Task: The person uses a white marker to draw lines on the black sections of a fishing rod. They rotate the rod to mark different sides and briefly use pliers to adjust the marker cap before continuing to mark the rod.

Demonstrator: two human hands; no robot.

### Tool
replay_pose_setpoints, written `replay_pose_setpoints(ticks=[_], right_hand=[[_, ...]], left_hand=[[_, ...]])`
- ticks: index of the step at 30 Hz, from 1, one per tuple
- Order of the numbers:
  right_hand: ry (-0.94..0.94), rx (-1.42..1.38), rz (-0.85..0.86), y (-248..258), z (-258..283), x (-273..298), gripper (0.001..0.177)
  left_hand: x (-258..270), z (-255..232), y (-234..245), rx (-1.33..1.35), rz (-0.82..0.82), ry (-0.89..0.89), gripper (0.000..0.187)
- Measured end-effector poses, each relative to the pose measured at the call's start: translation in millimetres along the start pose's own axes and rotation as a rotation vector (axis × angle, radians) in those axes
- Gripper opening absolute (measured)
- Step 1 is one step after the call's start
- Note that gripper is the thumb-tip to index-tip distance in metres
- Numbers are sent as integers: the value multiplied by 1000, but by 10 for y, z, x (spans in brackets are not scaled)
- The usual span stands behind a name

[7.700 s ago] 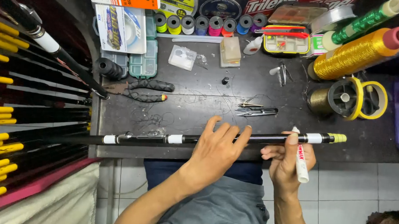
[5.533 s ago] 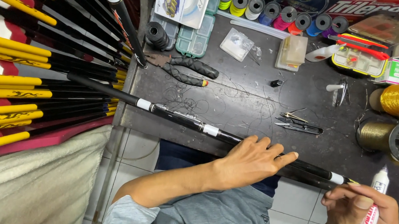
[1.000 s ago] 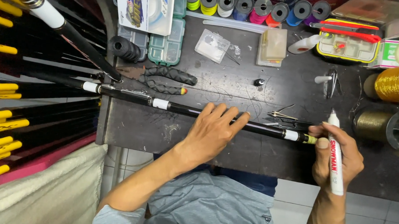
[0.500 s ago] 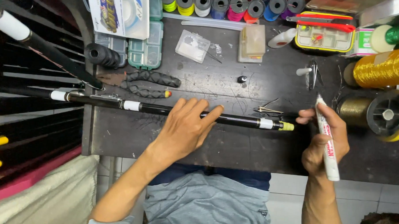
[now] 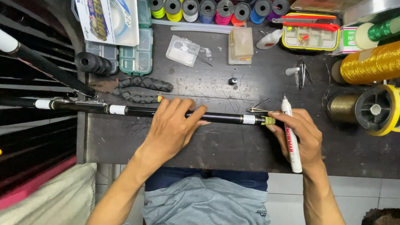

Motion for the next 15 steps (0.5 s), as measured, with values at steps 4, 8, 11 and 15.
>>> replay_pose_setpoints(ticks=[4, 8, 11, 15], right_hand=[[46, -13, 20, -46, 29, -37, 15], [67, -23, 36, -76, 7, -26, 14], [85, -20, 44, -63, -34, -18, 11], [75, 12, 62, -15, -129, 7, 10]], left_hand=[[-4, 13, 30, -9, 2, 1, 21], [-4, 23, 41, 0, 3, 11, 20], [-4, 34, 35, 7, 6, 11, 20], [-8, 50, 25, 13, 6, 11, 21]])
Point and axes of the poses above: each hand's wrist, its own x-axis away from the middle knuckle, its own y-axis out of the back of the hand, z = x × y, the point moved 10 cm from there along -x, towards the middle knuckle, and after that the axes turned 2 degrees about -z, right-handed, at the moved point
